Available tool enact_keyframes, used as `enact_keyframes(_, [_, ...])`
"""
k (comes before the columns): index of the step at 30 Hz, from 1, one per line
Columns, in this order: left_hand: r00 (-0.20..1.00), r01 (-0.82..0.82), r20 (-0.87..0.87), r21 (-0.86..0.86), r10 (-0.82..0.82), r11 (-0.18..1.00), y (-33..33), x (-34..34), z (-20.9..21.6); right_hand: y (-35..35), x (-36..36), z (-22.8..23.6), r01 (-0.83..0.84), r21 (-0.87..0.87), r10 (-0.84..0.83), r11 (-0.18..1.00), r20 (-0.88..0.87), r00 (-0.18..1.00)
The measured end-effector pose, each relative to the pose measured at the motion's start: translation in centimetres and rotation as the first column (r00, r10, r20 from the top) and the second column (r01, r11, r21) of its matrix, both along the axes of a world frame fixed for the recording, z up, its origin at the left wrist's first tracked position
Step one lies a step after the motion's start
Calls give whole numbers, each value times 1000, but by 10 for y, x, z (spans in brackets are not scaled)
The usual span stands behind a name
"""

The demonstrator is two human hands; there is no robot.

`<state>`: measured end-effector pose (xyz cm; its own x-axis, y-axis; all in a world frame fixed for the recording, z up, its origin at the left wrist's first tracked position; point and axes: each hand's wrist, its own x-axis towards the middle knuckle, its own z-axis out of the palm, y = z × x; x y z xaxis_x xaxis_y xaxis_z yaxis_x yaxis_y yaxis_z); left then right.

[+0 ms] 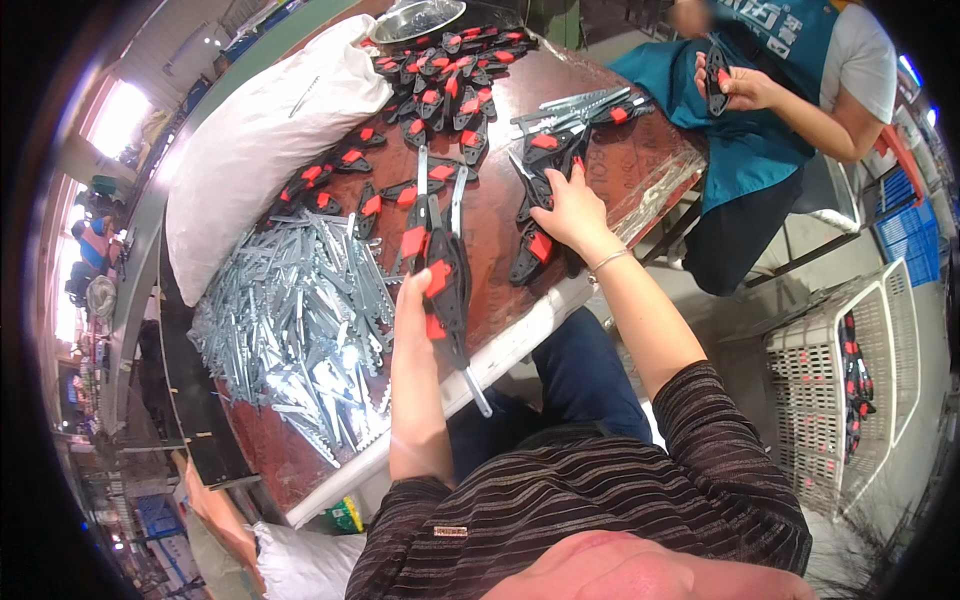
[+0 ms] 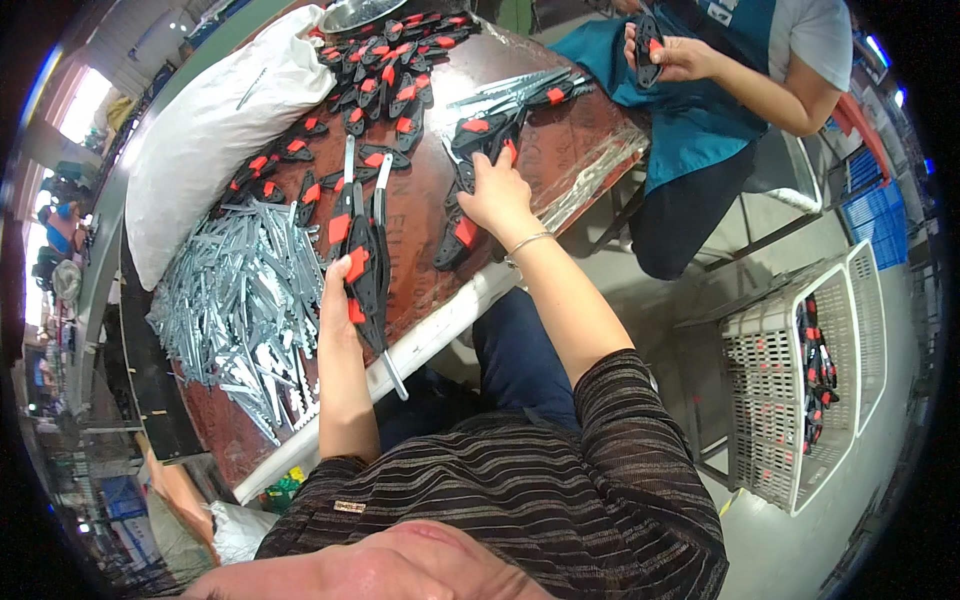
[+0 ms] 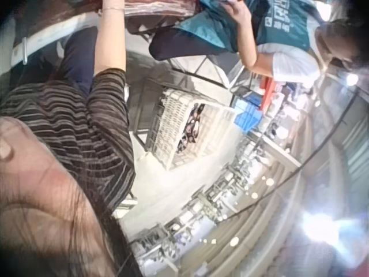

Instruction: The person inserts metal blades into red and black plastic handles at a workbench. The person repeatedly picks up a blade, aligns it with a handle, and presses it into place, then places the assembled knife into a basket.

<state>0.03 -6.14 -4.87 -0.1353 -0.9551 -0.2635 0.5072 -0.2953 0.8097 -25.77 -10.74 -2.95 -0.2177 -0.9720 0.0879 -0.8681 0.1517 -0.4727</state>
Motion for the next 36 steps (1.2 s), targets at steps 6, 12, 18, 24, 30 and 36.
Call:
enact_keyframes(6, [1000, 17, -13, -35, -17, 999, 7, 7, 4, -3, -11, 4, -46, -114, 45, 992, -13, 999])
enact_keyframes(12, [999, 40, -18, -64, -41, 997, 5, 5, 8, -6, -17, 22, -136, -250, 129, 959, -42, 991])
enact_keyframes(18, [999, 26, -22, -10, -26, 1000, 3, 12, -2, -8, -10, 18, 4, -239, 102, 971, 429, 897])
enact_keyframes(24, [999, 48, -14, 109, -47, 993, -10, 7, -16, 34, -30, 30, 130, -166, 141, 978, 973, 183])
enact_keyframes(30, [999, 17, -37, 35, -16, 999, -10, 17, -20, 168, -107, 19, 358, -96, 76, 929, 995, 70])
enact_keyframes(36, [979, 108, -172, -12, -109, 994, -26, 27, -41, 337, -260, -4, 840, 71, -35, 537, 997, -62])
